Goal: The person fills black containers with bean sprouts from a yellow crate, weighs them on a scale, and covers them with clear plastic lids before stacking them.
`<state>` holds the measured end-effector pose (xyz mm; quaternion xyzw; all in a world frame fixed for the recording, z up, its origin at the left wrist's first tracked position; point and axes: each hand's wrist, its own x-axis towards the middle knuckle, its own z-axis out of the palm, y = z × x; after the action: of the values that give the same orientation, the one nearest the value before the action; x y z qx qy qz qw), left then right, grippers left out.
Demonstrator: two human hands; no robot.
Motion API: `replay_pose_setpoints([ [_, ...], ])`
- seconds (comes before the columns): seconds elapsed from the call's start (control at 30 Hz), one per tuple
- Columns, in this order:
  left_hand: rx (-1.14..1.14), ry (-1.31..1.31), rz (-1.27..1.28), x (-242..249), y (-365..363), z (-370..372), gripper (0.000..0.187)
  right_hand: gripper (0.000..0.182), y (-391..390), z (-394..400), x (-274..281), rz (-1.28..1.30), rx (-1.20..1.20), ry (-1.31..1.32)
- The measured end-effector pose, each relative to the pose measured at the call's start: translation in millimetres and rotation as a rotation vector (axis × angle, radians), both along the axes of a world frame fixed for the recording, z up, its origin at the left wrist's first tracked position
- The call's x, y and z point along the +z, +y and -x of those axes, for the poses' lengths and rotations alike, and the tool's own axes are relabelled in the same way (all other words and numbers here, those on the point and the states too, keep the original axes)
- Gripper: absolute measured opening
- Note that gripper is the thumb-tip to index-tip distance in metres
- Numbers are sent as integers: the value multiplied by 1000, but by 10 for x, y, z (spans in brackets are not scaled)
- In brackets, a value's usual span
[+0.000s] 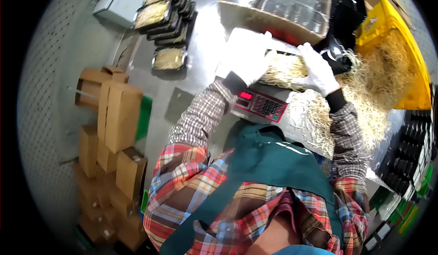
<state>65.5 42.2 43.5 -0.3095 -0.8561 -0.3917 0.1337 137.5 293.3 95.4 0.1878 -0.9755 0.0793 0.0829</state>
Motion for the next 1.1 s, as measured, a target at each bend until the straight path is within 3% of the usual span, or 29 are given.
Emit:
replay_pose_setpoints([
  [0.03,61,135,118,82,152,-143,38,100,56,-36,-74,-13,-59,-105],
  [0.07,-3,100,108,-10,229,-195,39,95,66,-47,-82,-29,-129,-208],
  [0.13,-138,32,84,-335,353,-252,41,58,-14,-117,57,-117,-196,-242],
  [0.2,-179,-263,206,-80,392,-232,46,22,57,-142,-178,-75,-164,-70],
  [0.23,-193,-413,277,-1,387,-242,48,12,63,-146,-181,-58,-175,-23],
  [0.27,-171,-270,321,-79,364,-279,51,11,94,-142,-199,-71,-183,5],
  [0.33,-107,19,401,-345,307,-302,57,11,184,-170,-134,139,-110,51],
  [0.37,-103,51,354,-355,312,-304,58,13,276,-184,31,43,-109,48],
  [0.4,-94,63,365,-368,323,-324,58,15,394,-234,246,102,-126,-28],
  [0.47,-80,89,387,-267,355,-350,57,21,862,-212,308,104,-201,79],
  [0.5,-86,72,403,-235,365,-344,56,19,982,-243,534,277,-243,59],
  [0.57,-96,33,430,-203,380,-343,55,14,1278,-246,922,-32,-477,-55],
  [0.6,-97,34,438,-207,388,-346,55,31,1377,-263,1023,-320,-509,-108],
  [0.67,-99,38,459,-204,392,-343,54,56,1279,-264,1044,-440,-602,-109],
  [0.73,-107,16,444,-192,394,-339,55,68,940,-326,786,-116,-205,86],
  [0.8,-104,44,424,-219,384,-346,55,70,396,-241,535,188,59,76],
  [0.87,-81,129,397,-308,365,-337,55,61,31,-233,229,262,62,76],
  [0.93,-103,50,423,-287,323,-336,57,50,-81,-160,-108,183,-35,-51],
  [1.0,-106,25,439,-284,316,-313,61,32,-45,-258,-90,331,-25,17],
  [1.1,-91,95,431,-337,327,-350,58,33,449,-380,24,352,-4,-79],
])
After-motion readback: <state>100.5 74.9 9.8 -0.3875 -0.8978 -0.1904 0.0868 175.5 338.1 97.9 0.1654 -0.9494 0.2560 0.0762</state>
